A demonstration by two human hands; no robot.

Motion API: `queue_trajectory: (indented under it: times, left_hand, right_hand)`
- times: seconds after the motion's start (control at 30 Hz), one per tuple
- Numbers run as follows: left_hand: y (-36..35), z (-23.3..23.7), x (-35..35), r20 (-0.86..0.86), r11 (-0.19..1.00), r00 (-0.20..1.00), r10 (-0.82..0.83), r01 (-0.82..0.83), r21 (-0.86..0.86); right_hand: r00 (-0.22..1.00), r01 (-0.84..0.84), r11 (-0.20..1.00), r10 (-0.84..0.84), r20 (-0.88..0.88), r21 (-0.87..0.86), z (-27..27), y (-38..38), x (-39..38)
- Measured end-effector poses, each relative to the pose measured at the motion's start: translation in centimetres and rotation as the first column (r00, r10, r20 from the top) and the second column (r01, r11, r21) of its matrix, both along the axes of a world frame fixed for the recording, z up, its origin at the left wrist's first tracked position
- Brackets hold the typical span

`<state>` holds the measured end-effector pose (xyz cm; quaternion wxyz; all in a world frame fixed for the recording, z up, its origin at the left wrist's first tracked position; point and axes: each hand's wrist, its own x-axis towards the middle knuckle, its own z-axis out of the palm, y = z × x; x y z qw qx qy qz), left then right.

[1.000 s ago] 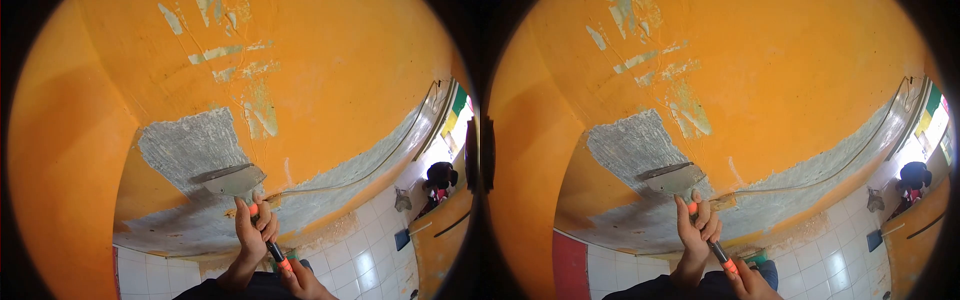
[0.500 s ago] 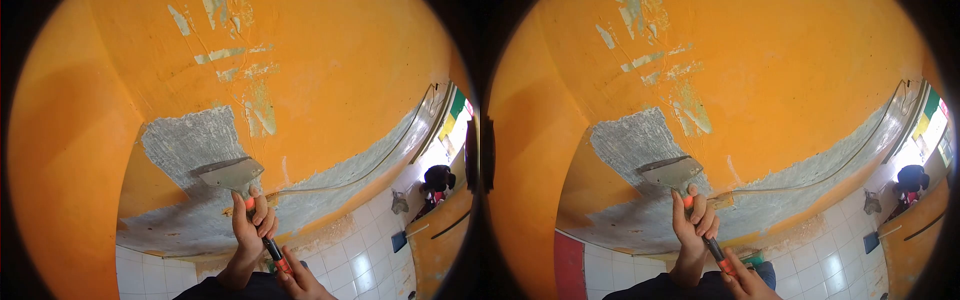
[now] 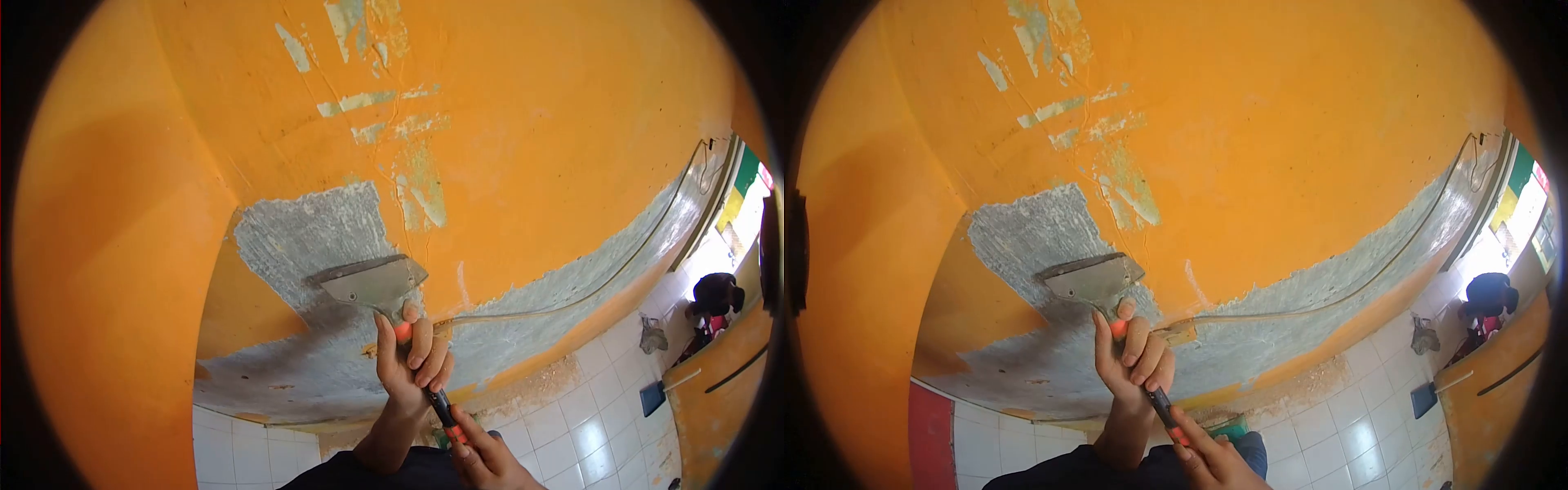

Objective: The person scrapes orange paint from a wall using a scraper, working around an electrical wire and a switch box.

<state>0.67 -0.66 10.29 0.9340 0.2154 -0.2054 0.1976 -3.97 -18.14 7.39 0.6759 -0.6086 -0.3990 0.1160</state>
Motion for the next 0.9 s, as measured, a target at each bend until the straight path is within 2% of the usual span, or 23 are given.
queue_trajectory:
  times: [0.03, 0.1, 0.2, 0.33, 0.4, 0.47, 0.63, 0.7, 0.83, 0.9]
  left_hand:
    - [0.1, -0.1, 0.1, 0.027, 0.999, 0.999, -0.029, 0.030, -0.014]
    - [-0.1, 0.6, 0.1, 0.060, 0.999, 0.997, -0.039, 0.041, -0.030]
    - [-0.7, 0.2, 0.1, 0.102, 0.996, 0.994, -0.048, 0.055, -0.068]
    - [-0.5, 1.6, 0.4, 0.141, 0.992, 0.987, -0.073, 0.087, -0.096]
    - [-0.9, 1.8, 0.3, 0.144, 0.990, 0.986, -0.079, 0.095, -0.109]
    - [-0.9, 0.6, 0.1, 0.091, 0.991, 0.994, -0.067, 0.077, -0.111]
    - [-0.7, 1.6, 0.1, 0.137, 0.988, 0.987, -0.087, 0.103, -0.113]
    - [-0.7, 1.2, 0.2, 0.123, 0.991, 0.990, -0.065, 0.078, -0.111]
    - [-0.6, 2.7, 0.1, 0.145, 0.989, 0.986, -0.082, 0.098, -0.111]
    - [-0.8, 1.7, 0.1, 0.121, 0.991, 0.990, -0.067, 0.080, -0.108]
  right_hand:
    - [1.000, 0.002, 1.000, -0.002, 0.001, 0.004, 0.3, -0.2, 0.1]
    - [0.940, -0.195, 0.973, 0.149, -0.307, -0.126, 1.4, -1.0, 0.3]
    - [0.921, -0.225, 0.963, 0.162, -0.355, -0.145, 1.5, -1.6, 0.3]
    - [0.961, -0.175, 0.975, 0.139, -0.239, -0.137, 1.5, -1.0, 0.4]
    - [0.938, -0.187, 0.982, 0.183, -0.293, 0.017, 1.5, -0.8, 0.0]
    - [0.933, -0.204, 0.979, 0.192, -0.304, -0.011, 1.1, -1.4, 0.0]
    - [0.870, -0.309, 0.950, 0.266, -0.416, -0.037, 1.5, -1.4, 0.3]
    - [0.936, -0.234, 0.966, 0.194, -0.293, -0.109, 1.7, -1.5, 0.6]
    - [0.909, -0.283, 0.958, 0.251, -0.333, -0.049, 2.4, -1.5, 0.4]
    - [0.964, -0.182, 0.980, 0.161, -0.210, -0.086, 1.8, -1.4, 0.3]
